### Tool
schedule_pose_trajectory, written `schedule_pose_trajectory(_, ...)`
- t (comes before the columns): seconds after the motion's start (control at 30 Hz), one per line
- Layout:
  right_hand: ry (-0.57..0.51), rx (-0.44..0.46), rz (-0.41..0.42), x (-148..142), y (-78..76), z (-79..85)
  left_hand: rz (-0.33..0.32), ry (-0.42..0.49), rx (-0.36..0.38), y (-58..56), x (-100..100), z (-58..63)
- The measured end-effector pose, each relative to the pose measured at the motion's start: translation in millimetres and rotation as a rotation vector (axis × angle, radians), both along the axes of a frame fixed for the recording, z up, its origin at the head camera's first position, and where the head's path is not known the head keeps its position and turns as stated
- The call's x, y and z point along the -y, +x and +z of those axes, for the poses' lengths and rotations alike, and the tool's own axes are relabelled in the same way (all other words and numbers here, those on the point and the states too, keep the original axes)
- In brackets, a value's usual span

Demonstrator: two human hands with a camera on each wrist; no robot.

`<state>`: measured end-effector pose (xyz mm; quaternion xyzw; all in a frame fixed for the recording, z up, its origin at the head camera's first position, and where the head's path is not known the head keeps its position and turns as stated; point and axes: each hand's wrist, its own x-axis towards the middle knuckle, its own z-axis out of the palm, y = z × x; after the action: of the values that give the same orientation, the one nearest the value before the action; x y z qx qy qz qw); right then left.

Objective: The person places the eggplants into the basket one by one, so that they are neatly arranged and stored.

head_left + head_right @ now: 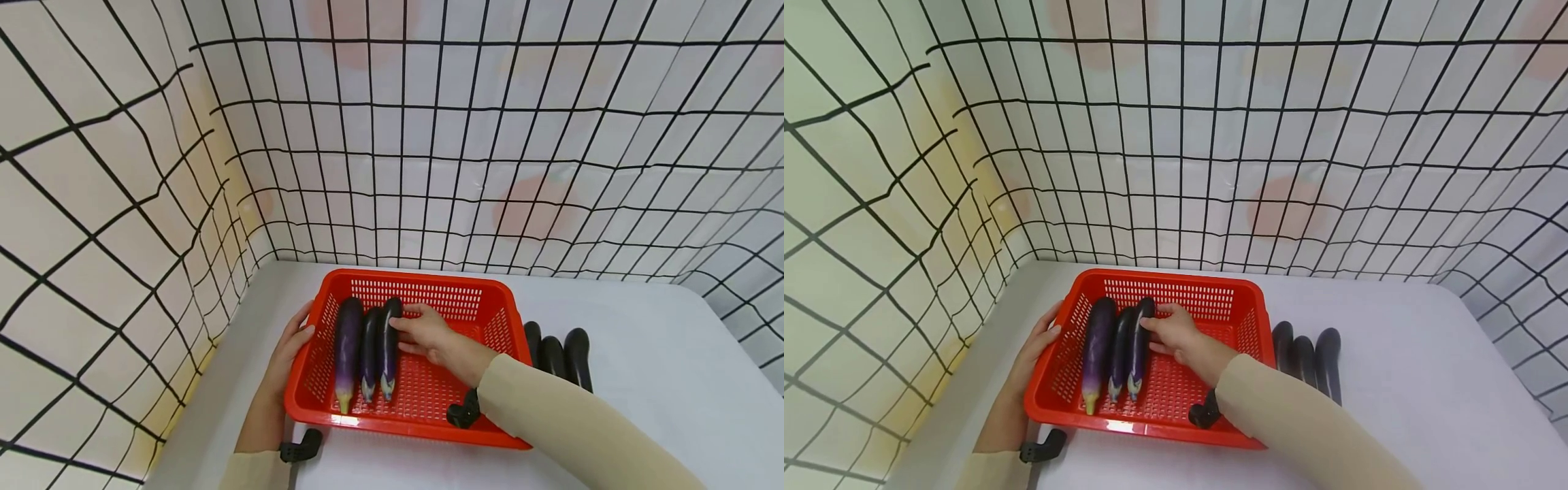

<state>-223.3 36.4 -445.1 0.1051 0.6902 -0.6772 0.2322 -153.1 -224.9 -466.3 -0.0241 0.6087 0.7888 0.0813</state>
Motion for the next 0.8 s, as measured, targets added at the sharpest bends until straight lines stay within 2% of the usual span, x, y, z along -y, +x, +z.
schedule_pose_trajectory(0.27,0.054,0.031,0.031,-1.6,2.5,0.1,-0.005,0.001,-0.005,0.7,0.9,-0.7)
schedule_pose_trajectory(0.5,0.142,-0.030,0.019,-1.8,3.1,1.0,-0.014,0.005,-0.008,1.2,0.5,0.1)
schedule_pose_trajectory(0.8,0.132,-0.047,0.011,-1.2,2.1,2.9,-0.007,-0.009,-0.015,1.9,-0.2,0.5)
